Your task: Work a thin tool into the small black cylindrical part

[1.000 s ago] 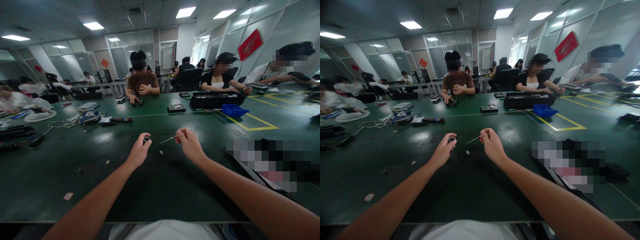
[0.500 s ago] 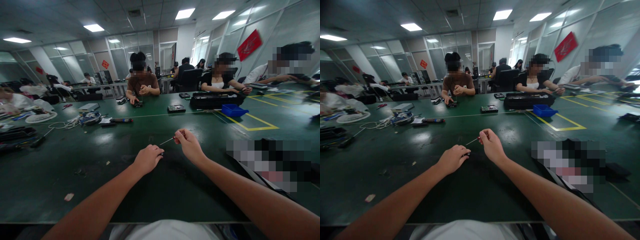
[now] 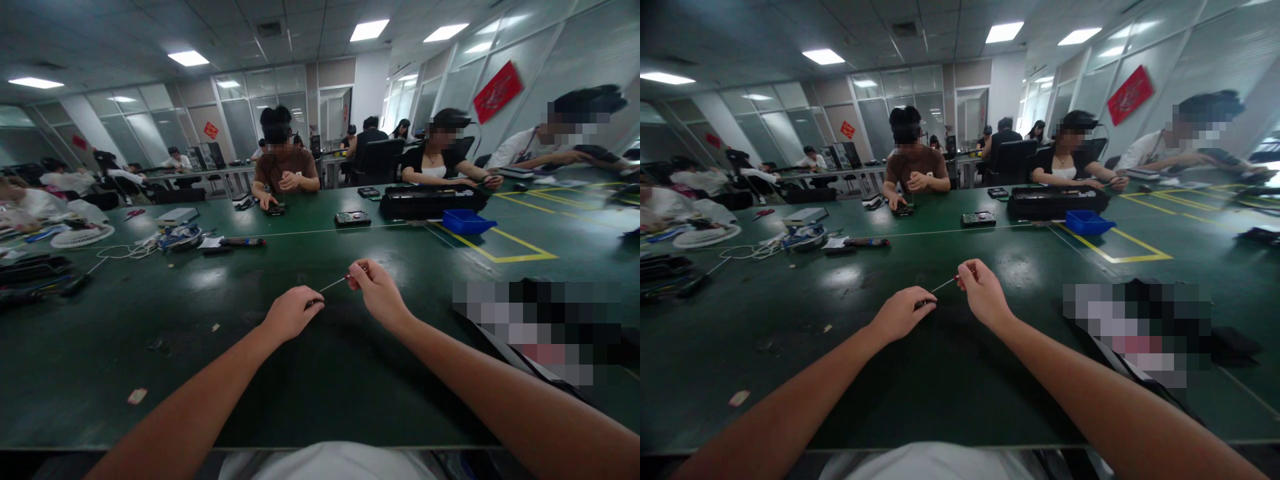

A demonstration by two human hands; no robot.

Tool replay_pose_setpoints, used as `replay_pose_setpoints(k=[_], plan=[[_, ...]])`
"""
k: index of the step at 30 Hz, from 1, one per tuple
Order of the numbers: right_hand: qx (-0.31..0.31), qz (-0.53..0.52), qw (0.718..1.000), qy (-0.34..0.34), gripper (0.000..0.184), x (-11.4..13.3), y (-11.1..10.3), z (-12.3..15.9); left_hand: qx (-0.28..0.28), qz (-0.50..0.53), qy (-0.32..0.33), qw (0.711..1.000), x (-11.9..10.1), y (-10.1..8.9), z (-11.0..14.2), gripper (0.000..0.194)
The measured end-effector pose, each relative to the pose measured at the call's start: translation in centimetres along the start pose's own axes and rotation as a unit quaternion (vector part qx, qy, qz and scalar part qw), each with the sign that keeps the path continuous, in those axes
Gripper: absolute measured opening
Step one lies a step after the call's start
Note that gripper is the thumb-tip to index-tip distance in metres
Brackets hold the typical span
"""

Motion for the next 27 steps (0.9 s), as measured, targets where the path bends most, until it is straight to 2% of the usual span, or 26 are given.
replay_pose_setpoints(k=[5,7,9,12,17,19,22,27], plan=[[0.000,-0.004,1.000,0.002,0.026,0.2,-0.1,0.1,-0.115,0.106,-0.091,0.983,3.4,-2.8,0.9,0.030],[-0.002,-0.002,1.000,0.004,0.026,0.3,-0.2,0.1,-0.159,0.148,-0.133,0.967,4.8,-3.9,1.5,0.030],[-0.003,-0.003,1.000,0.006,0.026,0.3,-0.2,0.1,-0.209,0.208,-0.182,0.938,6.1,-4.8,2.2,0.030],[-0.001,-0.004,1.000,0.003,0.026,0.2,-0.2,0.0,-0.297,0.338,-0.246,0.858,7.7,-6.1,3.3,0.026],[0.002,-0.010,1.000,0.002,0.026,0.2,-0.2,0.0,-0.451,0.518,-0.295,0.664,10.5,-8.5,5.5,0.016],[0.002,-0.011,1.000,0.005,0.026,0.2,-0.2,-0.1,-0.499,0.541,-0.303,0.605,11.9,-9.9,6.9,0.018],[0.002,-0.016,1.000,0.006,0.026,0.1,-0.2,-0.2,-0.576,0.528,-0.308,0.542,14.0,-12.7,10.0,0.025],[0.002,-0.017,1.000,0.003,0.026,0.0,-0.1,-0.4,-0.647,0.471,-0.309,0.514,16.1,-17.6,16.1,0.025]])
Point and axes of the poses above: each hand's wrist, its own z-axis away from the middle knuckle, its own y-axis out of the palm, x = y × z, the point moved 7 cm from there along -z, towards the middle knuckle, and after that the axes turned 15 degrees about y, right-handed, at the moved point
